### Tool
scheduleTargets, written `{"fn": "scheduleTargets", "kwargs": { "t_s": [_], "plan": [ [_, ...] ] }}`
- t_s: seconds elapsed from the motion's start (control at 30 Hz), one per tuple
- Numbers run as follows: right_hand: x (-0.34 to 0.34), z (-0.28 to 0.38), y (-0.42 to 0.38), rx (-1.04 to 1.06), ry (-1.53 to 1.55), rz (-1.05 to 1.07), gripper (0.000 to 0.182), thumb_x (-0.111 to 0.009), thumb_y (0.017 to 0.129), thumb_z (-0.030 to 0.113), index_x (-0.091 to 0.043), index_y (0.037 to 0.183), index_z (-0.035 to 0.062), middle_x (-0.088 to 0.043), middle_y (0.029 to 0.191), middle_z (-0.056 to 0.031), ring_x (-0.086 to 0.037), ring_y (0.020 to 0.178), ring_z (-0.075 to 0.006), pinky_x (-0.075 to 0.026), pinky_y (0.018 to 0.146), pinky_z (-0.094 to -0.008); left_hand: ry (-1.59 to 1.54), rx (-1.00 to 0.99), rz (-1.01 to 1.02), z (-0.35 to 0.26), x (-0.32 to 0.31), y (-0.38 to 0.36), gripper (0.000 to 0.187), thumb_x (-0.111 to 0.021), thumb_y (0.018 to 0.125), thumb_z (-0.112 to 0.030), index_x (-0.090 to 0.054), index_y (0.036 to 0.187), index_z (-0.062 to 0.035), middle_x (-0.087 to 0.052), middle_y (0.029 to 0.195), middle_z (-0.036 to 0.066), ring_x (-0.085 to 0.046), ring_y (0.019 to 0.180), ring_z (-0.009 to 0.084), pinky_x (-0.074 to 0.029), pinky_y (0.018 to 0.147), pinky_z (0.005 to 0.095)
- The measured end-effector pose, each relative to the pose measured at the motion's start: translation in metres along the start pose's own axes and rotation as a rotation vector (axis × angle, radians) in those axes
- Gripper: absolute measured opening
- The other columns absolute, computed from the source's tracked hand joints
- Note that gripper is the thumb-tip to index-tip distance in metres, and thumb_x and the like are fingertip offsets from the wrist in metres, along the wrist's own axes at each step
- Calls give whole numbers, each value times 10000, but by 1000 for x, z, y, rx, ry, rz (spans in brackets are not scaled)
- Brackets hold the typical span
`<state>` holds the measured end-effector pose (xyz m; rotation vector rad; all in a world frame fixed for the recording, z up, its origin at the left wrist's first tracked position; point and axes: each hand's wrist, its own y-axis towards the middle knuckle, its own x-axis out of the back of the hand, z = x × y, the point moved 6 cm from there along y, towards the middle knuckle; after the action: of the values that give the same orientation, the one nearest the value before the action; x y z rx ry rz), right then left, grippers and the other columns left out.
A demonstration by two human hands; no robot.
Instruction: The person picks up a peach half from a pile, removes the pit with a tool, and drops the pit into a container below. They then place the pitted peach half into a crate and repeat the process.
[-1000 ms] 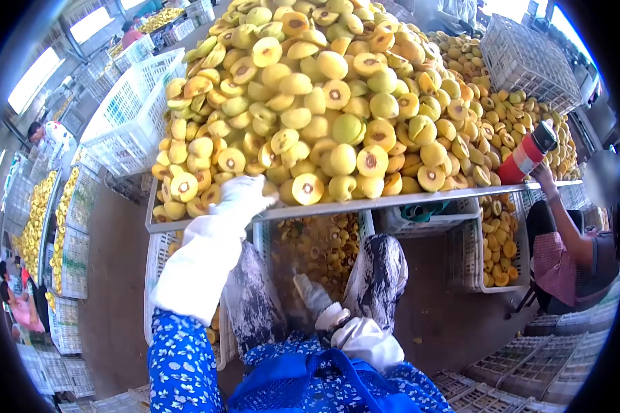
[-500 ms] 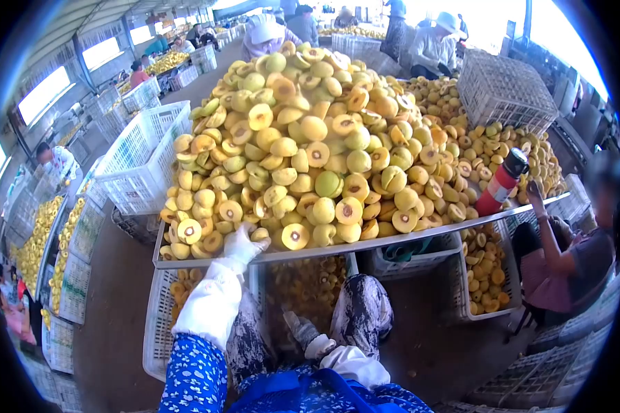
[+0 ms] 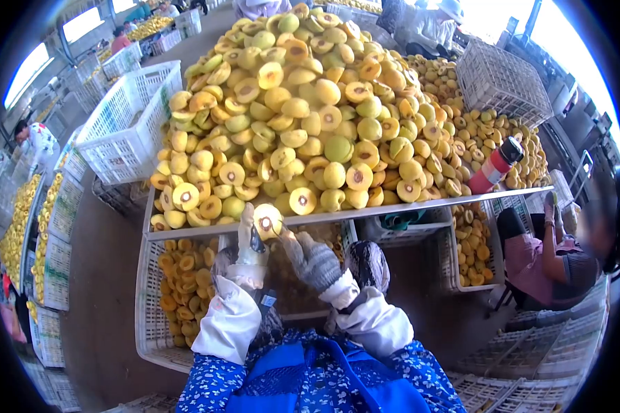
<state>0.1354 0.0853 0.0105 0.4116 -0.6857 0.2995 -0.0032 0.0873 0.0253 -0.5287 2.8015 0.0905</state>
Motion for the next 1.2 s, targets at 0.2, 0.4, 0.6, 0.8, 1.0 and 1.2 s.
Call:
{"fn": "scheduleTargets", "kwargs": {
  "t_s": [0.2, 0.4, 0.6, 0.8, 1.0, 1.2],
  "plan": [
    [-30, -2, 13, -94, -120, 82, 343, -367, 947, 375, -509, 957, 62, -591, 679, -228, -597, 655, -409, -465, 587, -507, -523, 273, -66, 69, 15, 17, 449, -482, 927, -420, -550, 1037, 10, -616, 889, 117, -608, 752, 174, -521, 657, 283],
    [-34, -2, 1, -182, -113, 118, 269, -434, 929, 309, -502, 957, 50, -572, 612, -213, -583, 574, -400, -451, 518, -500, -413, 158, -149, 78, 28, 8, 354, -480, 940, -307, -593, 1015, 20, -623, 868, 104, -602, 727, 158, -513, 622, 258],
    [-35, -12, -18, -149, 49, 167, 257, -450, 926, 289, -525, 926, 43, -585, 652, -216, -581, 626, -419, -451, 564, -500, -139, 109, -254, 71, 25, -9, 243, -519, 922, -197, -646, 913, 10, -643, 820, 47, -555, 628, 83, -462, 546, 214],
    [-48, -13, -37, -106, 469, 31, 281, -403, 954, 243, -568, 1029, 27, -611, 829, -234, -574, 823, -420, -465, 711, -439, 29, 3, -259, 56, 8, -23, 219, -537, 917, -188, -664, 918, -10, -649, 821, 22, -535, 607, 59, -425, 519, 188],
    [-42, -35, -40, -246, 763, 442, 354, -474, 944, 344, -615, 1025, 29, -577, 717, -91, -572, 726, -196, -461, 678, -346, 33, 136, 188, 55, 3, -19, 276, -510, 911, -193, -651, 885, 43, -669, 826, 99, -616, 670, 132, -482, 588, 224],
    [-23, -10, -51, -252, 1260, 623, 321, -422, 960, 373, -527, 1051, 84, -579, 772, -59, -543, 582, -110, -396, 467, -210, -275, -1, 262, 30, -17, -31, 290, -543, 905, -236, -619, 930, 43, -664, 838, 133, -637, 691, 186, -522, 613, 284]
  ]
}}
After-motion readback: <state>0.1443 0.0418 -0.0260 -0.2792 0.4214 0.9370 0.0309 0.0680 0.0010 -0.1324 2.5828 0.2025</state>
